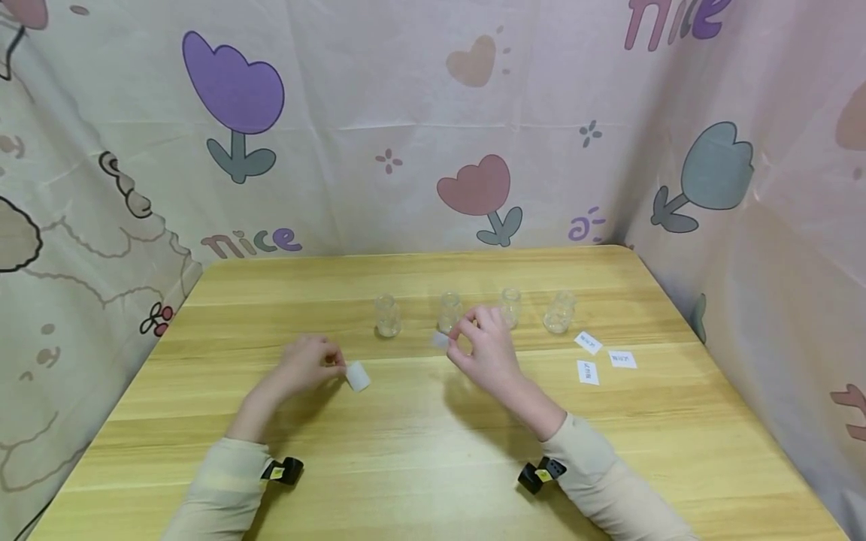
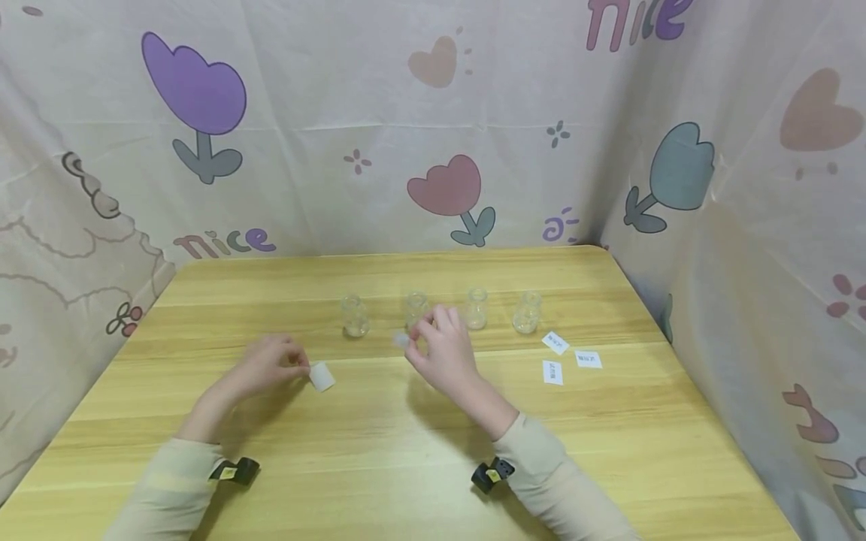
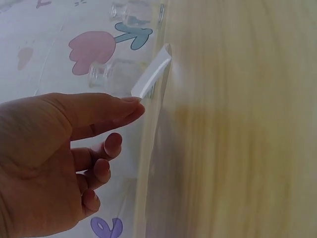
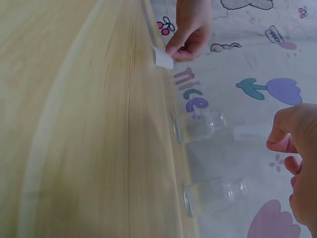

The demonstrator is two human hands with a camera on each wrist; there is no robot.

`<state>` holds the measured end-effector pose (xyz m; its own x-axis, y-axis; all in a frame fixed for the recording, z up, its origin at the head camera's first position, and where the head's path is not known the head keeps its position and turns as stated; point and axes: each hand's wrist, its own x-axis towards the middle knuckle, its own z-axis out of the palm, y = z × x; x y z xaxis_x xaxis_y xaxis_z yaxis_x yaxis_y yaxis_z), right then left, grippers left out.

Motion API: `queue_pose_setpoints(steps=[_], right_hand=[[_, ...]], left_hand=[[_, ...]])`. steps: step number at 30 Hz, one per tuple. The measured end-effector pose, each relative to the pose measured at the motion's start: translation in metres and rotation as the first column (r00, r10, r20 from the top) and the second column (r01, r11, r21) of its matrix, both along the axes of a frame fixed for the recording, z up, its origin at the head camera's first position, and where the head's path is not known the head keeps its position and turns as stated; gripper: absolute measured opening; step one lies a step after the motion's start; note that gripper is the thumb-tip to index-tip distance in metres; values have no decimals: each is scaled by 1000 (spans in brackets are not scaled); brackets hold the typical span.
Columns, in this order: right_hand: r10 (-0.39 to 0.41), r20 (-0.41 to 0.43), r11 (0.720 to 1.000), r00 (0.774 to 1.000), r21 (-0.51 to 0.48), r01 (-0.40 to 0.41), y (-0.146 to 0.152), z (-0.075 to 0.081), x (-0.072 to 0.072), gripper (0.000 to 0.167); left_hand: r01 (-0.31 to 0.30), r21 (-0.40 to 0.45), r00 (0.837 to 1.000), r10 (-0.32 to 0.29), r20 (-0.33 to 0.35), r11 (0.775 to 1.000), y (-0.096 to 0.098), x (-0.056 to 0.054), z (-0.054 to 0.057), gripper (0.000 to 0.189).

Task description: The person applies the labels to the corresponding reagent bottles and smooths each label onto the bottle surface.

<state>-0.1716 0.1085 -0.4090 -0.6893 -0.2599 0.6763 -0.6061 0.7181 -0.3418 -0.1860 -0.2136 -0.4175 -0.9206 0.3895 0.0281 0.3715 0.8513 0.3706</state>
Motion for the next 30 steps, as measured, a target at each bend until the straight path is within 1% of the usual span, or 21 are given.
queue_pose_setpoints(steps=[6,9,15,19,22,25,27,30], right_hand=[[-4,46,1000,999,15,3,-9,-1,0,10],[-5,63,1000,998,21,3,-13,-1,1,12],[-2,77,1000,997,16,1,-17,-1,1,12],[-1,45,1000,999,10,0,-19,-2,-1,11],[1,7,1000,1000,18,-1,-22,-2,-3,11],[4,-4,999,1000,36,-4,-25,-2,-4,11],[6,6,999,1000,45,-7,-28,-2,-4,11],[9,21,999,1000,52,-10,-30,-1,-4,10]], left_hand=[[7,-11,1000,-7,19,1000,9,2,1,13],[-1,-19,1000,1,9,1000,11,3,1,13],[-24,-3,998,24,-53,1000,17,6,5,5],[-2,34,993,6,-114,999,26,11,14,12],[26,74,985,-13,-173,997,34,16,22,17],[52,114,968,-22,-250,992,44,20,29,16],[73,132,954,-31,-299,989,49,21,33,15],[109,132,927,-53,-372,985,56,23,36,17]])
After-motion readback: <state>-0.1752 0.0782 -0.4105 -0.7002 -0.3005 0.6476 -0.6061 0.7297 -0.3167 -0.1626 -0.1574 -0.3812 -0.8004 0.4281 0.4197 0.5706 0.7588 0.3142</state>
